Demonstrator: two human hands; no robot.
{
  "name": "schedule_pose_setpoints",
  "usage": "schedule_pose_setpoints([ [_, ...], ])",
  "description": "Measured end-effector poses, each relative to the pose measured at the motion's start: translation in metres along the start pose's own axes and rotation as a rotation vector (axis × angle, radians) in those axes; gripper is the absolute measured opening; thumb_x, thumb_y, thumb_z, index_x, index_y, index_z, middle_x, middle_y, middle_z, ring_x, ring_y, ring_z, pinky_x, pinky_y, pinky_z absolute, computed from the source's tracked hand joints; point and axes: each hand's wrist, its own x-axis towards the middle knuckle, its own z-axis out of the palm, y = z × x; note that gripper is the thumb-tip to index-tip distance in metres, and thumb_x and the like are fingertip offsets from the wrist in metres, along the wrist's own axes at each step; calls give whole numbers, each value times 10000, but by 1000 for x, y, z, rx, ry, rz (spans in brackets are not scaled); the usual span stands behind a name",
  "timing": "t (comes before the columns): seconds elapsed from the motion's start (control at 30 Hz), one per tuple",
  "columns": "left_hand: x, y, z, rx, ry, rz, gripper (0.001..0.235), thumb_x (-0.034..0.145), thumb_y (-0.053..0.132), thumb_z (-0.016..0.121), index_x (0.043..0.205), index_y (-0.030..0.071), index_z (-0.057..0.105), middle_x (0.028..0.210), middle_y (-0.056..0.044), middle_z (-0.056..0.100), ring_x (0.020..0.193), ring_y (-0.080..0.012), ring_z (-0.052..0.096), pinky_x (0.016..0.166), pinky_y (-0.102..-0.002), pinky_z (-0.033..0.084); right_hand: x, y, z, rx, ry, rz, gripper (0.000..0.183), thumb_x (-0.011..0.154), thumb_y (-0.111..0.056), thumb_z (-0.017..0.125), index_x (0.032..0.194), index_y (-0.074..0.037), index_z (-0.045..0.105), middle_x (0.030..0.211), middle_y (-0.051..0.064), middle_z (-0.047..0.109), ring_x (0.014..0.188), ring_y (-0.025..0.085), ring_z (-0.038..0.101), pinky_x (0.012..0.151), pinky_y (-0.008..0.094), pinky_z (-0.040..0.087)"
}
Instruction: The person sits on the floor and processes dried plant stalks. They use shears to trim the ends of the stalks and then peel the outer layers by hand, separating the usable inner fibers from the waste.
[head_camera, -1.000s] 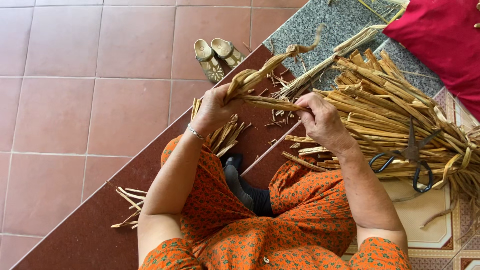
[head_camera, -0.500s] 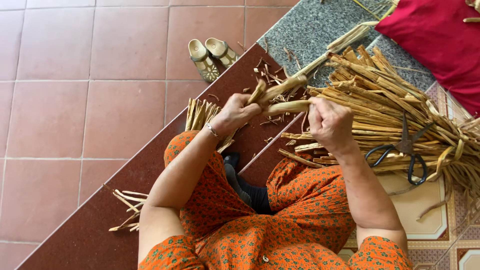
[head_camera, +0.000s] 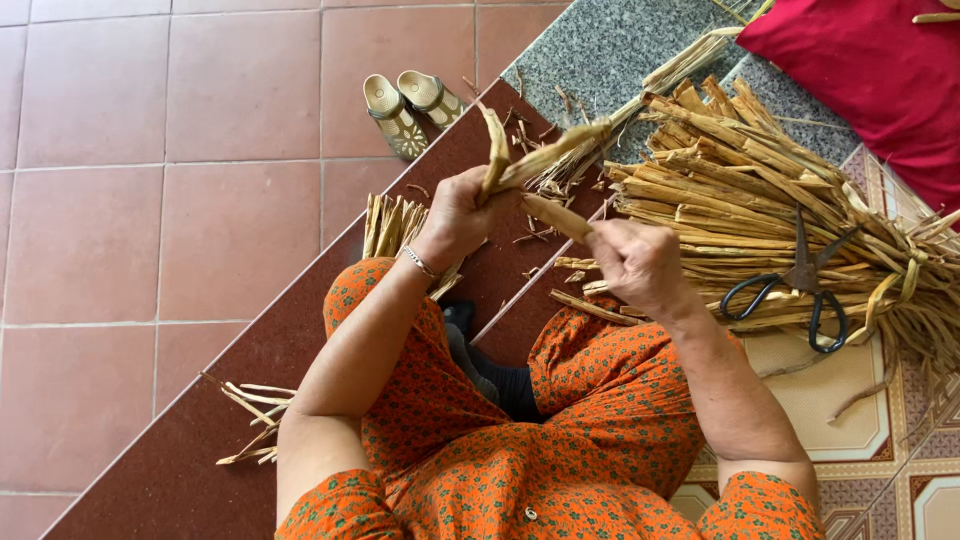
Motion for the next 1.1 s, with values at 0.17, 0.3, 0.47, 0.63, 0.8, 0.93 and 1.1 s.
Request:
schedule_pose_setpoints([
  [0.17, -5, 3, 11, -86, -216, -360, 137, 1011, 193, 681, 1070, 74, 715, 812, -14, 696, 664, -109, 640, 598, -277, 543, 5, 10, -11, -375, 279, -175, 183, 1130, -150, 605, 1077, -26, 728, 772, 58, 686, 639, 172, 671, 554, 314, 557],
  [0.3, -1, 9, 8, -692, -132, -548, 191, 988, 194, 692, 1116, 53, 677, 816, -45, 675, 637, -99, 628, 570, -271, 542, 17, 5, -1, -465, 205, -169, 194, 1084, -175, 671, 1139, -26, 783, 686, 39, 683, 567, 141, 657, 480, 276, 550],
  [0.47, 1, 7, 6, -881, 4, -557, 238, 971, 145, 716, 1175, 25, 701, 872, -46, 700, 668, -93, 637, 577, -260, 542, 7, -12, 1, -368, 88, -173, 283, 963, -265, 692, 1068, -29, 809, 570, 53, 625, 468, 165, 614, 428, 313, 526],
  [0.63, 5, 1, 15, -416, -9, -59, 293, 998, 147, 759, 1245, 1, 699, 1109, -54, 742, 958, -112, 703, 876, -297, 604, 6, -10, -9, -128, 116, -96, 150, 1017, -165, 717, 1010, -32, 786, 630, 43, 677, 497, 150, 640, 435, 282, 521],
  [0.8, 0, 1, 19, -141, -233, -456, 253, 941, 216, 751, 1110, 28, 729, 856, -36, 724, 708, -111, 668, 625, -285, 574, 14, -8, -28, -324, 188, -118, 59, 1005, -98, 744, 983, -55, 776, 688, 44, 695, 582, 167, 679, 515, 303, 540],
  [0.93, -2, 5, 25, -436, -281, -353, 287, 964, 209, 773, 1141, 2, 682, 967, -47, 703, 853, -90, 660, 756, -276, 588, 22, -15, -31, -381, 186, -127, 28, 975, -80, 752, 958, -65, 768, 695, 44, 692, 608, 182, 684, 544, 324, 534],
  [1.1, -8, 11, 40, -526, -291, -162, 436, 982, 177, 728, 1356, 38, 551, 1156, -29, 666, 1031, -121, 643, 915, -307, 558, 28, -15, -26, -355, 195, -147, 54, 985, -81, 735, 932, -83, 747, 731, 31, 704, 604, 154, 681, 527, 300, 531],
])
